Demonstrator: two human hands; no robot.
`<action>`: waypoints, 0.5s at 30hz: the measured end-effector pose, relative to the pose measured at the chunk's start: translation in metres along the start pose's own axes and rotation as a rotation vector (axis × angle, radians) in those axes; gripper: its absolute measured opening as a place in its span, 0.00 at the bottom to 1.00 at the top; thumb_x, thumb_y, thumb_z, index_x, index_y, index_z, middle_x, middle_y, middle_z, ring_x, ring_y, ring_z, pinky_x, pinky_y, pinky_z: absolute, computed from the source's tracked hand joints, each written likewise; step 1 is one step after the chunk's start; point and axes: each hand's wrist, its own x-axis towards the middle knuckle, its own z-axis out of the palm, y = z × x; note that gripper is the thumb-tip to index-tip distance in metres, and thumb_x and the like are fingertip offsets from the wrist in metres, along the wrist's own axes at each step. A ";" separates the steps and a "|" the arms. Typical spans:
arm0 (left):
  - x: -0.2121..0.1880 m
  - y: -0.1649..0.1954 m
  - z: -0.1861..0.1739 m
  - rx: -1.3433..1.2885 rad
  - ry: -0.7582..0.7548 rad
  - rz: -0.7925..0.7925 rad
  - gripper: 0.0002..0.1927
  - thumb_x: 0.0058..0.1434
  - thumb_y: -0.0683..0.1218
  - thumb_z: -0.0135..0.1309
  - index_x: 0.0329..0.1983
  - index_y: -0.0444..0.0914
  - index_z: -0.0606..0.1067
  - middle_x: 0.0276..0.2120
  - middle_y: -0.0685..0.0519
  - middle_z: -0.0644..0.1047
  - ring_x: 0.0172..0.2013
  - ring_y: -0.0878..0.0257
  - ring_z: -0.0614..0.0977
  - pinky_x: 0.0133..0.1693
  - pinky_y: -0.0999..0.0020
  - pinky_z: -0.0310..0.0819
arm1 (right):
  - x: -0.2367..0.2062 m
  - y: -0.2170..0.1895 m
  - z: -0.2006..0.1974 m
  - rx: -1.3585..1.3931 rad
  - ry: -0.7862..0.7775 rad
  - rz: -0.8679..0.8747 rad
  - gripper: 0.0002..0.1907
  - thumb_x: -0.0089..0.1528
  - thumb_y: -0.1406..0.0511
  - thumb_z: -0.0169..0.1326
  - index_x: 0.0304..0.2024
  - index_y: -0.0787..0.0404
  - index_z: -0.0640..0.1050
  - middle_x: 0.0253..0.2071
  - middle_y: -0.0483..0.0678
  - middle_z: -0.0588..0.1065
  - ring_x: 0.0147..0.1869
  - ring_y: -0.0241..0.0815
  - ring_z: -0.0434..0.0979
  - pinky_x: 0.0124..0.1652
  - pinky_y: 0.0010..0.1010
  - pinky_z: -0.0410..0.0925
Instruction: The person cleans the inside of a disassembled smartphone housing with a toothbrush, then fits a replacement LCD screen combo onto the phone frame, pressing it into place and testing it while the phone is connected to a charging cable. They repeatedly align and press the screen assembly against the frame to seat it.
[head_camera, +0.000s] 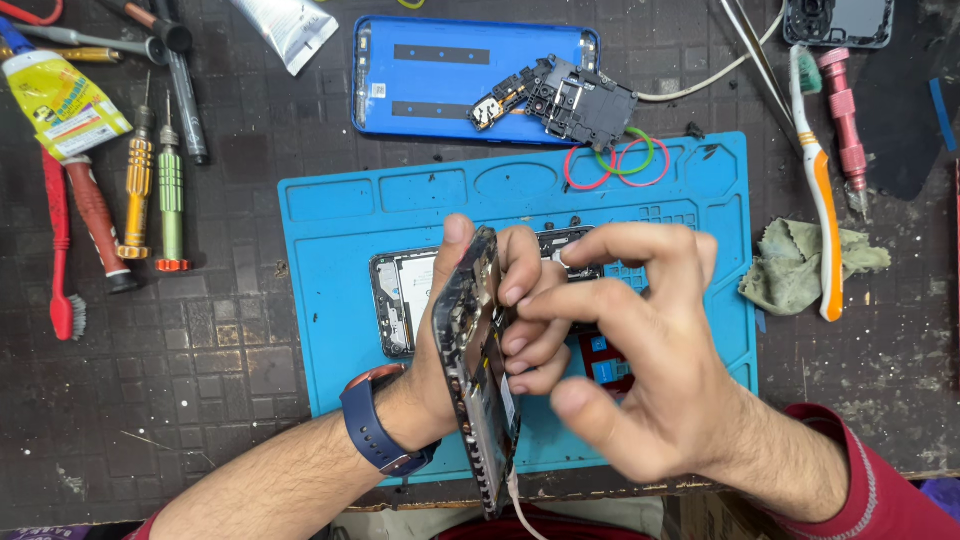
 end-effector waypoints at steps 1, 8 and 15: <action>0.000 0.000 0.002 0.034 0.002 0.009 0.32 0.74 0.72 0.30 0.35 0.41 0.60 0.25 0.55 0.60 0.23 0.66 0.61 0.23 0.71 0.55 | 0.001 0.001 -0.002 -0.030 -0.013 0.019 0.25 0.64 0.48 0.47 0.49 0.59 0.78 0.55 0.51 0.70 0.62 0.47 0.66 0.60 0.45 0.53; 0.000 -0.001 0.013 0.279 0.158 0.125 0.29 0.72 0.71 0.32 0.34 0.41 0.60 0.25 0.55 0.61 0.24 0.66 0.63 0.23 0.69 0.59 | 0.005 0.002 -0.007 0.108 0.042 0.128 0.18 0.68 0.52 0.48 0.46 0.59 0.77 0.50 0.49 0.74 0.54 0.43 0.69 0.58 0.35 0.58; 0.006 -0.007 0.011 0.530 0.381 0.242 0.38 0.71 0.71 0.32 0.51 0.33 0.72 0.42 0.50 0.78 0.42 0.65 0.79 0.47 0.67 0.77 | 0.008 0.003 -0.015 0.321 -0.009 0.154 0.20 0.56 0.54 0.55 0.37 0.64 0.70 0.38 0.49 0.68 0.41 0.43 0.68 0.44 0.32 0.63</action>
